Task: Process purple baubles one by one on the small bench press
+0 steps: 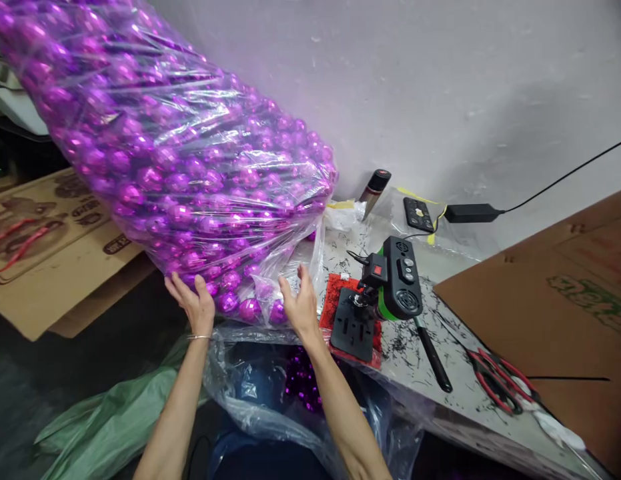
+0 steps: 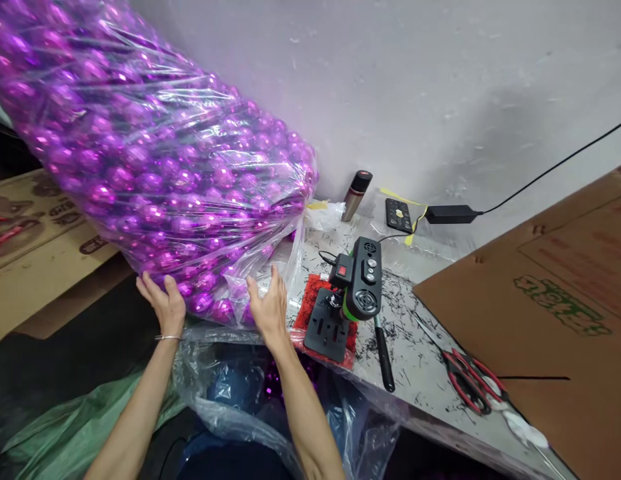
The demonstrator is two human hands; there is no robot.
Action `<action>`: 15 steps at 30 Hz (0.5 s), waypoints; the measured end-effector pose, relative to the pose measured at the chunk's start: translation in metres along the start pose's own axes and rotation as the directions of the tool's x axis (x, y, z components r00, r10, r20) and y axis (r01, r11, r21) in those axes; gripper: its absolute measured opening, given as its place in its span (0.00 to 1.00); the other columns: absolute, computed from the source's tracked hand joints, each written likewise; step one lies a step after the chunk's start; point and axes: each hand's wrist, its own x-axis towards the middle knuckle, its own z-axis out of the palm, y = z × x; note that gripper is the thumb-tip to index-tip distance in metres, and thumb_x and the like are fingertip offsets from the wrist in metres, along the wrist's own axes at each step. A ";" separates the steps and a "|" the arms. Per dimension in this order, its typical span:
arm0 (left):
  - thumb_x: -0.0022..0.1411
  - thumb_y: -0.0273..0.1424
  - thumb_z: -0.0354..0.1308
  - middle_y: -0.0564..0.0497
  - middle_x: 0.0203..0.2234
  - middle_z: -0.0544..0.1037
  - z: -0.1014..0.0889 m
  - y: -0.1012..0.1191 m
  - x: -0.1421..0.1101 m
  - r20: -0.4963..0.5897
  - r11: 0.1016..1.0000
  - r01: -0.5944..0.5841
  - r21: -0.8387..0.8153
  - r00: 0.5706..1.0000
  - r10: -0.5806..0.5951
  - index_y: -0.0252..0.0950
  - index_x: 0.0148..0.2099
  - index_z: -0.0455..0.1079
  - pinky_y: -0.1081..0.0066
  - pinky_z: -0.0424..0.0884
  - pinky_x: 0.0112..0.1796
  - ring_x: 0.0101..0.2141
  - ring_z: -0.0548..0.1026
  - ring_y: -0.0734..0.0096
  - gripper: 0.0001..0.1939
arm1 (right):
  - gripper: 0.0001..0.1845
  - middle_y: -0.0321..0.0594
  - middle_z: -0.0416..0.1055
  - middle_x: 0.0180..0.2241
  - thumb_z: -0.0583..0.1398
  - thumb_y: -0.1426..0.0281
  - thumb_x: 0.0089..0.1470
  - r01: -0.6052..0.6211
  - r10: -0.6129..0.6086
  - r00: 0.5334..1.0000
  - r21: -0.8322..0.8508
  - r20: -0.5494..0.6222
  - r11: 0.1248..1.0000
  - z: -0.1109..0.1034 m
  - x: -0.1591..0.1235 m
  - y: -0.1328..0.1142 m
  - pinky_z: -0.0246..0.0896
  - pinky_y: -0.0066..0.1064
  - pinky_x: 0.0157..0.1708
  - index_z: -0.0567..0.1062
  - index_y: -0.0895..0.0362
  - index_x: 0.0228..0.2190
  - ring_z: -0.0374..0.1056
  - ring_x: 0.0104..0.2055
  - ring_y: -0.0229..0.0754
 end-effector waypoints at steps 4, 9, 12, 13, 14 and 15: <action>0.76 0.54 0.41 0.28 0.78 0.45 0.019 -0.013 0.012 0.020 0.990 0.132 -0.042 0.991 -0.131 0.28 0.79 0.46 0.44 0.42 0.75 0.79 0.41 0.45 0.43 | 0.47 0.59 0.79 0.56 0.65 0.48 0.59 -0.031 0.038 0.982 -0.040 0.186 0.999 0.046 0.041 0.000 0.72 0.45 0.55 0.62 0.61 0.68 0.77 0.57 0.57; 0.78 0.48 0.40 0.30 0.79 0.38 0.046 -0.004 0.014 0.037 0.983 0.174 -0.056 0.984 -0.172 0.30 0.80 0.44 0.42 0.39 0.75 0.79 0.34 0.47 0.39 | 0.25 0.48 0.81 0.45 0.58 0.65 0.63 0.068 -0.064 0.977 -0.014 0.201 0.998 0.067 0.038 0.007 0.73 0.39 0.47 0.72 0.58 0.60 0.78 0.45 0.48; 0.79 0.44 0.40 0.28 0.79 0.37 0.060 0.004 0.015 0.042 0.982 0.183 -0.040 0.982 -0.182 0.30 0.80 0.43 0.35 0.36 0.73 0.79 0.31 0.44 0.37 | 0.22 0.45 0.79 0.41 0.53 0.68 0.65 0.166 -0.171 0.983 0.076 0.062 0.983 0.062 0.029 0.008 0.73 0.35 0.45 0.76 0.57 0.56 0.76 0.43 0.44; 0.79 0.44 0.40 0.28 0.79 0.37 0.064 0.006 0.016 0.033 0.982 0.185 -0.035 0.982 -0.184 0.31 0.80 0.42 0.31 0.35 0.72 0.78 0.29 0.43 0.37 | 0.22 0.45 0.78 0.41 0.53 0.68 0.66 0.195 -0.197 0.980 0.104 0.007 0.975 0.060 0.026 0.008 0.73 0.34 0.44 0.76 0.57 0.57 0.75 0.43 0.43; 0.79 0.43 0.41 0.27 0.79 0.37 0.068 0.009 0.016 0.026 0.983 0.184 -0.029 0.983 -0.183 0.32 0.80 0.41 0.28 0.34 0.71 0.78 0.27 0.42 0.36 | 0.23 0.45 0.78 0.41 0.52 0.68 0.66 0.219 -0.216 0.976 0.125 -0.041 0.968 0.057 0.024 0.008 0.72 0.33 0.43 0.75 0.57 0.58 0.75 0.42 0.42; 0.78 0.43 0.41 0.27 0.79 0.36 0.073 0.011 0.016 0.024 0.983 0.181 -0.021 0.983 -0.181 0.32 0.80 0.40 0.25 0.33 0.69 0.78 0.26 0.40 0.37 | 0.23 0.45 0.77 0.41 0.52 0.68 0.67 0.238 -0.228 0.970 0.137 -0.083 0.962 0.055 0.021 0.009 0.73 0.33 0.43 0.75 0.57 0.58 0.74 0.41 0.42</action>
